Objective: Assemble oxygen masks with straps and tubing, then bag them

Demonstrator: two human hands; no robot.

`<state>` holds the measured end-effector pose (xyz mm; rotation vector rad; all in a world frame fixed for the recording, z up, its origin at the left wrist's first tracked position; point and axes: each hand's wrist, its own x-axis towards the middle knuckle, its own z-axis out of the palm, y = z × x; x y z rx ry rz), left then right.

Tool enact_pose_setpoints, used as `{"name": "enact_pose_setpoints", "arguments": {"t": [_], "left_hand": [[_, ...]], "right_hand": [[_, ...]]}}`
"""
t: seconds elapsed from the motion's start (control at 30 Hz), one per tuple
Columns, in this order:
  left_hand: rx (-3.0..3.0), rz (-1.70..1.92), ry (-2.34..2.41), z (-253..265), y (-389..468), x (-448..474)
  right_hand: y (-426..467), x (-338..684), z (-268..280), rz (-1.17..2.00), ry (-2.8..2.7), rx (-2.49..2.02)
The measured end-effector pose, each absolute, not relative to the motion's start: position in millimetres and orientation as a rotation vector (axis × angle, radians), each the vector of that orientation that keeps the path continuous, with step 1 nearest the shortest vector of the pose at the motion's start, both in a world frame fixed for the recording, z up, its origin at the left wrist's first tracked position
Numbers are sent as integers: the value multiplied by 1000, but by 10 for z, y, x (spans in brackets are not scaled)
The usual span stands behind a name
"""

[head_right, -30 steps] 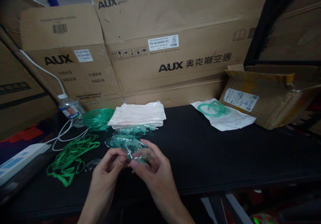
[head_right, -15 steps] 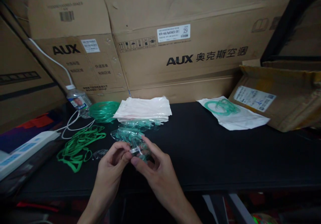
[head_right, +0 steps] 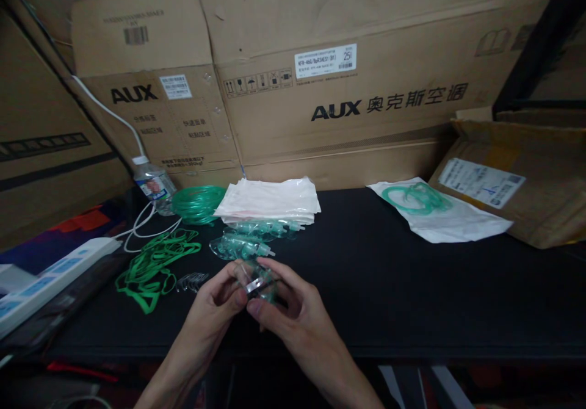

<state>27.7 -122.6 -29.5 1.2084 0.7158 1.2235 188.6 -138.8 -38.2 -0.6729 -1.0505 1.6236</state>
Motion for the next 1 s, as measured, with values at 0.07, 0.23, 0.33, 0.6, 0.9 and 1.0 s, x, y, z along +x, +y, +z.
{"name": "enact_pose_setpoints", "arguments": {"t": [0.07,0.23,0.33,0.6,0.9,1.0], "left_hand": [[1253,1297,691,-319,-1213,292],[1294,1526,814,-432,-1233,351],[1608,1626,1010,-441,-1265,306],[2523,1191,872,-189,-1185,-82],[2498,1172,700,-144,-1244,-192],[2529,1249,665,-159,-1231,-191]], "right_hand": [[-1391,1891,-376,1647,-1045,-661],[-1405,1899,-409,1609,-1013,-655],[-1404,1909,-435,1569,-1027,-689],[-1411,1954,-346,1750,-1038,-692],[-1404,1968,-330,1809,-1140,-690],[-1387,1947,-348,1778,-1197,-674]]}}
